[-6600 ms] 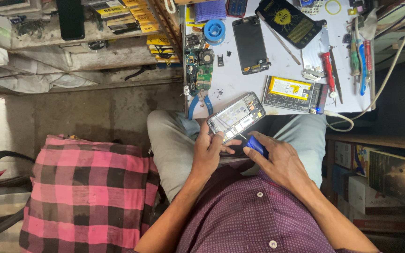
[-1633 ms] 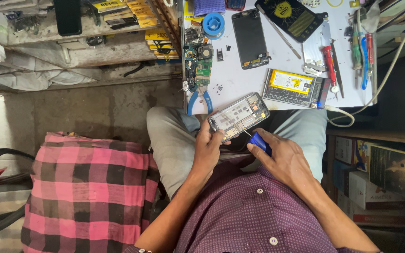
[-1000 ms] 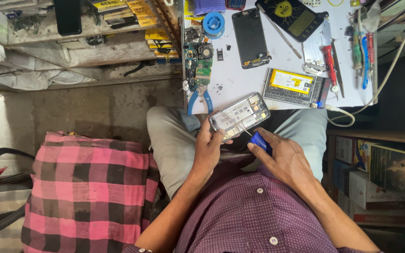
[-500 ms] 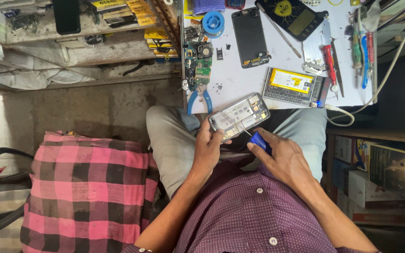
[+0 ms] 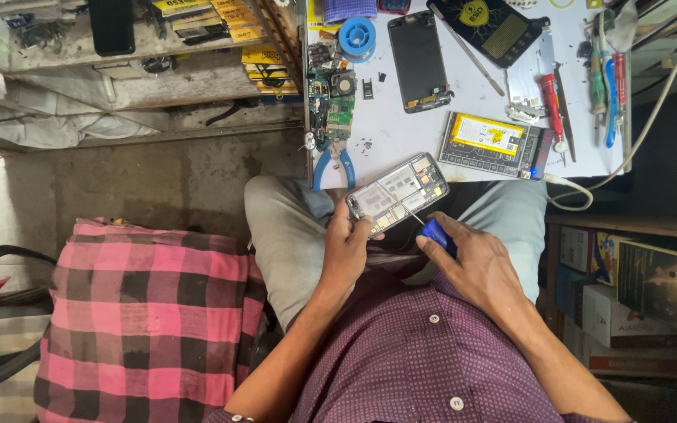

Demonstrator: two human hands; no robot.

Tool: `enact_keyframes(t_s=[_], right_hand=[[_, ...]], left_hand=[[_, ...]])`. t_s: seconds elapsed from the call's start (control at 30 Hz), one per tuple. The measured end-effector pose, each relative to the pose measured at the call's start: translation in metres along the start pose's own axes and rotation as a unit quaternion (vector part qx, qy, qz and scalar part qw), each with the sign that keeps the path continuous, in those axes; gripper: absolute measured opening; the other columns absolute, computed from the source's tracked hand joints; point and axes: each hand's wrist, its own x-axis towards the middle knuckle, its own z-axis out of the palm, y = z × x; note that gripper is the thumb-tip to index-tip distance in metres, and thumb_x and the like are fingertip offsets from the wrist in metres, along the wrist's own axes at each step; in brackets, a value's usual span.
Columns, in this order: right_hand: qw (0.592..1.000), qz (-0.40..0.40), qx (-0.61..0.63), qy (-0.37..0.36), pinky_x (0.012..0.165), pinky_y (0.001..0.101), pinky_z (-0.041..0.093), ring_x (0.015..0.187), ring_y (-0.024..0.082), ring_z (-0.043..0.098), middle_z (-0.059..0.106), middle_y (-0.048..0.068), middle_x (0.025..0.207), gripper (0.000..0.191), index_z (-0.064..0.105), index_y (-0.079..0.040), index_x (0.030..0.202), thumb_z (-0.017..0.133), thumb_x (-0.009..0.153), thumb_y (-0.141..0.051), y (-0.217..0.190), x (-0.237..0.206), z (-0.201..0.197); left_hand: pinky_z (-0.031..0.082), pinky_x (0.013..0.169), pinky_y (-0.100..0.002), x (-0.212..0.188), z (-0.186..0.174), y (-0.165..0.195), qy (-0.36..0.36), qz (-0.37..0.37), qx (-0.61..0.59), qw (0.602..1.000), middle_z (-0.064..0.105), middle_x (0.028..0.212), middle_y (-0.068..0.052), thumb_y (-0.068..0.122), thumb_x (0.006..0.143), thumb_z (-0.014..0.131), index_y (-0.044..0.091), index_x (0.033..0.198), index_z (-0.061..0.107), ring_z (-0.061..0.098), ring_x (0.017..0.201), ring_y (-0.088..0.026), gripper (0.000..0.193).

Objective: The person sits at a repair bench working on a disassembled smartphone. They handle the phone's internal frame, use a screwdriver to work on components inside the open phone body, and reposition the device on their lap while continuing to work on it with the screwdriver.

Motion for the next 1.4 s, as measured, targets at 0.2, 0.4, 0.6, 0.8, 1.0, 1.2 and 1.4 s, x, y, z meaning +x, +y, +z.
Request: enact_keyframes(t_s=[0.2, 0.4, 0.6, 0.8, 1.0, 1.2, 1.4], right_hand=[[1.000, -0.012, -0.003, -0.004, 0.077, 0.0470, 0.056, 0.083, 0.041, 0.074, 0.074, 0.026, 0.087, 0.060, 0.067, -0.001, 0.130, 0.065, 0.090, -0.047, -0.001, -0.002, 0.001], [1.000, 0.022, -0.011, -0.009, 0.077, 0.0476, 0.055, 0.082, 0.041, 0.074, 0.074, 0.026, 0.086, 0.059, 0.065, -0.004, 0.132, 0.065, 0.091, -0.045, -0.005, 0.000, -0.004], [1.000, 0.011, -0.002, 0.018, 0.079, 0.0467, 0.055, 0.087, 0.041, 0.073, 0.074, 0.026, 0.092, 0.060, 0.065, 0.001, 0.131, 0.066, 0.091, -0.045, -0.003, -0.006, -0.009], [1.000, 0.018, -0.004, 0.013, 0.079, 0.0464, 0.056, 0.087, 0.041, 0.074, 0.075, 0.026, 0.091, 0.061, 0.066, 0.000, 0.131, 0.066, 0.090, -0.045, -0.002, -0.007, -0.009], [1.000, -0.003, -0.003, -0.002, 0.077, 0.0472, 0.055, 0.083, 0.041, 0.074, 0.074, 0.025, 0.084, 0.060, 0.066, -0.001, 0.129, 0.065, 0.090, -0.047, -0.006, -0.006, -0.007], [1.000, -0.003, -0.010, 0.010, 0.075, 0.0489, 0.055, 0.082, 0.042, 0.072, 0.073, 0.026, 0.082, 0.058, 0.066, -0.002, 0.128, 0.064, 0.091, -0.046, -0.009, -0.002, -0.007], [1.000, -0.022, -0.017, 0.006, 0.074, 0.0492, 0.055, 0.080, 0.042, 0.072, 0.072, 0.025, 0.081, 0.058, 0.066, 0.000, 0.128, 0.064, 0.091, -0.046, -0.010, -0.002, -0.006]], left_hand=[[0.060, 0.078, -0.029, 0.000, -0.001, -0.006, 0.002, -0.002, 0.000, 1.000, 0.069, 0.121, -0.013, 0.002, 0.100, 0.047, -0.004, 0.144, 0.047, 0.069, 0.100, -0.015, 0.045], [0.061, 0.079, -0.028, -0.001, 0.000, -0.010, -0.006, -0.013, -0.021, 1.000, 0.067, 0.124, -0.012, 0.002, 0.099, 0.047, -0.002, 0.147, 0.043, 0.069, 0.104, -0.014, 0.048], [0.061, 0.081, -0.029, -0.003, 0.002, -0.006, -0.006, -0.018, -0.015, 1.000, 0.067, 0.127, -0.013, 0.003, 0.100, 0.045, -0.003, 0.146, 0.043, 0.070, 0.107, -0.016, 0.047], [0.061, 0.079, -0.029, -0.002, 0.003, -0.001, 0.000, -0.021, -0.023, 1.000, 0.066, 0.127, -0.013, 0.002, 0.099, 0.046, -0.003, 0.145, 0.044, 0.069, 0.106, -0.016, 0.046], [0.061, 0.079, -0.029, -0.002, 0.003, -0.003, -0.002, -0.019, -0.023, 1.000, 0.066, 0.126, -0.013, 0.002, 0.099, 0.047, -0.003, 0.145, 0.044, 0.069, 0.106, -0.016, 0.046], [0.061, 0.079, -0.030, -0.001, 0.002, -0.008, -0.003, -0.014, -0.021, 1.000, 0.066, 0.125, -0.012, 0.003, 0.100, 0.048, -0.003, 0.145, 0.044, 0.069, 0.105, -0.016, 0.046], [0.061, 0.080, -0.030, -0.001, 0.002, -0.010, -0.007, 0.005, -0.013, 1.000, 0.066, 0.125, -0.013, 0.003, 0.101, 0.048, -0.004, 0.145, 0.044, 0.068, 0.105, -0.015, 0.045]])
